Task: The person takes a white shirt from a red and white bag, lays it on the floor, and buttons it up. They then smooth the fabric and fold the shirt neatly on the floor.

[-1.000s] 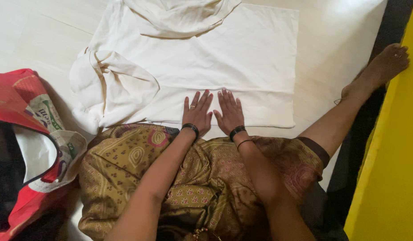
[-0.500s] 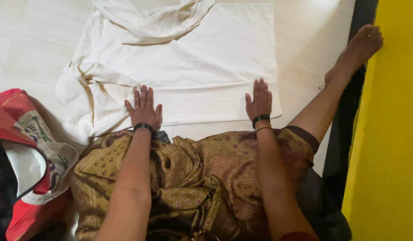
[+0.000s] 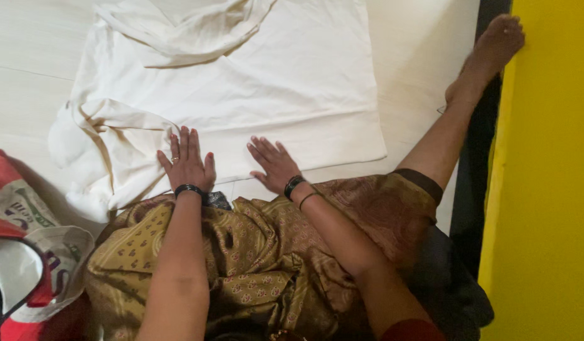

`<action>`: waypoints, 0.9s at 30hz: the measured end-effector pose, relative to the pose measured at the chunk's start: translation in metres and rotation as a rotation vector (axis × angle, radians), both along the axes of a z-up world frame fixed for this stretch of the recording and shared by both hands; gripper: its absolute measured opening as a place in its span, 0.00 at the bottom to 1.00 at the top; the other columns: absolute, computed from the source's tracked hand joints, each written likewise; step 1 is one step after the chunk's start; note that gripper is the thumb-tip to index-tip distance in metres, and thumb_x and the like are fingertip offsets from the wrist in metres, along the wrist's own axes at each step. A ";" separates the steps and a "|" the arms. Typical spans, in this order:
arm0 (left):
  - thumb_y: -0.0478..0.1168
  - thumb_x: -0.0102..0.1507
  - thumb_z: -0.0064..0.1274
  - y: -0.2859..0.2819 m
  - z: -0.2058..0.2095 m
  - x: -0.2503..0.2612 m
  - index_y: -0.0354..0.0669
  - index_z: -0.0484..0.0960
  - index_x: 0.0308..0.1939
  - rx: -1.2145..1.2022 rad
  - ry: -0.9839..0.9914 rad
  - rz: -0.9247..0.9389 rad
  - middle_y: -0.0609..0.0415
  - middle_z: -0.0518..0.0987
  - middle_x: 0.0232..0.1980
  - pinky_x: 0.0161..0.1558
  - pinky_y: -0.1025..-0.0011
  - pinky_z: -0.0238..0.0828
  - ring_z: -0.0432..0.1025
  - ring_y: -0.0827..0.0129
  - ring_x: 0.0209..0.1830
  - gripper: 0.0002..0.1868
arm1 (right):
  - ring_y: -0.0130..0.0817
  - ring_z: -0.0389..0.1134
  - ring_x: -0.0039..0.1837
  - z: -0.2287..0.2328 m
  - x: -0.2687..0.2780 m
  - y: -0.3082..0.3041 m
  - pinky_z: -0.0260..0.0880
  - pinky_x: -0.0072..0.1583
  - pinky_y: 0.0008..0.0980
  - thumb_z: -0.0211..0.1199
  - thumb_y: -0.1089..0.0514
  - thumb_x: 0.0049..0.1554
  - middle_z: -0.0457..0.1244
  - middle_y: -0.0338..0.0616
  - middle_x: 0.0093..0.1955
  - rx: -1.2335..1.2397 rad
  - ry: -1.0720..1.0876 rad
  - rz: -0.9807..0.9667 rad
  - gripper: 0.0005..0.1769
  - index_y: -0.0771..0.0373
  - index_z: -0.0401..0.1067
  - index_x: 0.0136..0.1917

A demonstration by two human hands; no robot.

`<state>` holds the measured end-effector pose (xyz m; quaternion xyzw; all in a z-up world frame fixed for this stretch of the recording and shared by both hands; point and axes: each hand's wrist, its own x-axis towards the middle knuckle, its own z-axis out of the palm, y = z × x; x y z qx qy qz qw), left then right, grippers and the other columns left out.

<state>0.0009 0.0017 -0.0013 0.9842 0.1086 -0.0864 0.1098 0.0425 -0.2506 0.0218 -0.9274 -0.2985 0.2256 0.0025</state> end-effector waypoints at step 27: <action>0.59 0.67 0.32 -0.002 -0.002 -0.003 0.54 0.46 0.82 -0.055 -0.094 0.012 0.59 0.41 0.86 0.76 0.40 0.20 0.35 0.61 0.84 0.40 | 0.38 0.30 0.87 -0.025 0.061 -0.163 0.31 0.82 0.45 0.39 0.38 0.67 0.28 0.40 0.88 0.015 -0.307 -0.506 0.41 0.52 0.32 0.85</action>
